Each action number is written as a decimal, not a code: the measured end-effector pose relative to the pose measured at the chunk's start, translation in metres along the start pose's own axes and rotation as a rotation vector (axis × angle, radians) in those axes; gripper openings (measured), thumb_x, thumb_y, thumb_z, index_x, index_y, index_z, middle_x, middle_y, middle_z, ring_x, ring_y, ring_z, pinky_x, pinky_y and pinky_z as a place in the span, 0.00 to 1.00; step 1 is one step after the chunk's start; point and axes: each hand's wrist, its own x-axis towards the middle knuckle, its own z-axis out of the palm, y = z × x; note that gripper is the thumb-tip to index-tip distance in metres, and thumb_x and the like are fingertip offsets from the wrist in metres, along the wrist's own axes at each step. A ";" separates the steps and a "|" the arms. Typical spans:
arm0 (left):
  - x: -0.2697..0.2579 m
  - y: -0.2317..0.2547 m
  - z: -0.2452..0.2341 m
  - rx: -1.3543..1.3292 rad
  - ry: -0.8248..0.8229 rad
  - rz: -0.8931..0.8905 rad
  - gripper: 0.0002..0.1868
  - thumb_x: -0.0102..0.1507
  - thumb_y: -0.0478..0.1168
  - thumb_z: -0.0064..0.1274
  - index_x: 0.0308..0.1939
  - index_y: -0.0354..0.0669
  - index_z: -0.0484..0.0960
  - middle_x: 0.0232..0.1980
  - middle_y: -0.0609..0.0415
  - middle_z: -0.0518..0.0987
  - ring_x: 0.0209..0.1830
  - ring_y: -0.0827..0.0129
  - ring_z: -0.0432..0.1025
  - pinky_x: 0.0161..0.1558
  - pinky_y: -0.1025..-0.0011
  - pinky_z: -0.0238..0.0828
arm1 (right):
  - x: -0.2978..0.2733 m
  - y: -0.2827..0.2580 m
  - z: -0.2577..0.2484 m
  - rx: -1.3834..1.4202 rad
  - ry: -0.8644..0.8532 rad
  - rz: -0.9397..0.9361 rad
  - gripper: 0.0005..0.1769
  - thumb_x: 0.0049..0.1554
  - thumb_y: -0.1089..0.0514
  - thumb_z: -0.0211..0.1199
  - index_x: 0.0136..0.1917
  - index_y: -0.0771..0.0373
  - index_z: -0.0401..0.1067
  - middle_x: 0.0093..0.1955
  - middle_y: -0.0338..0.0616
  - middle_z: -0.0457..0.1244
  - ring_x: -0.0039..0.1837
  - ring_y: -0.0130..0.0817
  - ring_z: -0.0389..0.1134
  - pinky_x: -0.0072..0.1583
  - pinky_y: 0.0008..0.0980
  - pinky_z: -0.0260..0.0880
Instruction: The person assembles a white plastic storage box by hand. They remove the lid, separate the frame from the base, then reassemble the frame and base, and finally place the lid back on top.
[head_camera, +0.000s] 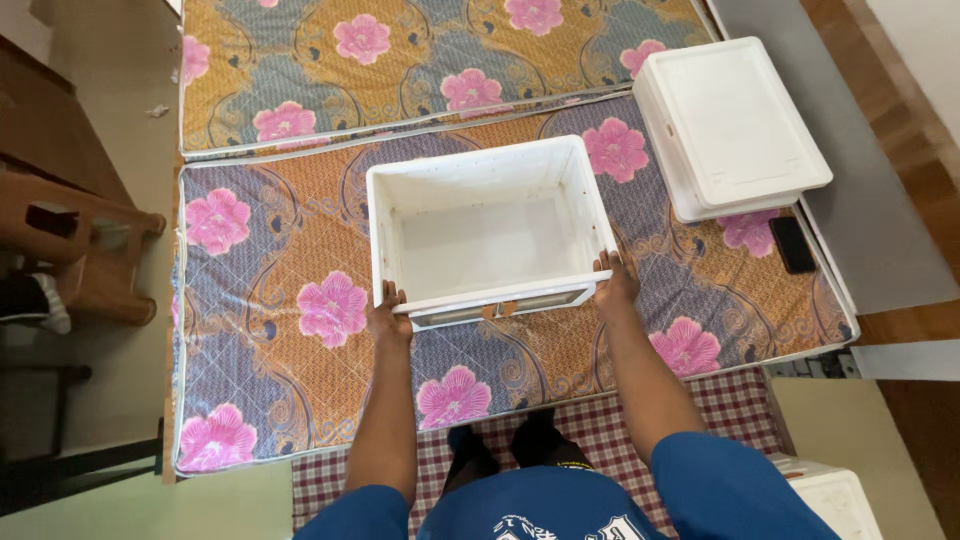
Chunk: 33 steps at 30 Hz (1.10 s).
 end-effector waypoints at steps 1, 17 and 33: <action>0.002 0.000 0.000 -0.011 0.018 -0.005 0.39 0.60 0.15 0.34 0.74 0.44 0.61 0.67 0.49 0.72 0.70 0.60 0.68 0.62 0.60 0.74 | 0.001 0.003 0.000 -0.039 -0.020 -0.045 0.18 0.63 0.63 0.62 0.66 0.61 0.67 0.60 0.45 0.66 0.62 0.38 0.70 0.64 0.44 0.72; 0.004 -0.003 -0.005 0.024 0.018 -0.083 0.45 0.56 0.14 0.32 0.75 0.51 0.64 0.68 0.57 0.74 0.70 0.68 0.69 0.62 0.61 0.70 | 0.003 -0.002 -0.004 -0.112 0.126 0.028 0.18 0.60 0.62 0.68 0.63 0.55 0.70 0.56 0.39 0.67 0.57 0.32 0.69 0.62 0.40 0.72; 0.004 0.001 -0.002 0.009 0.071 -0.127 0.44 0.57 0.15 0.31 0.76 0.48 0.64 0.70 0.55 0.75 0.72 0.67 0.69 0.63 0.60 0.72 | 0.007 -0.010 -0.005 -0.138 0.044 0.176 0.20 0.62 0.57 0.64 0.67 0.58 0.69 0.61 0.38 0.66 0.64 0.32 0.67 0.67 0.41 0.68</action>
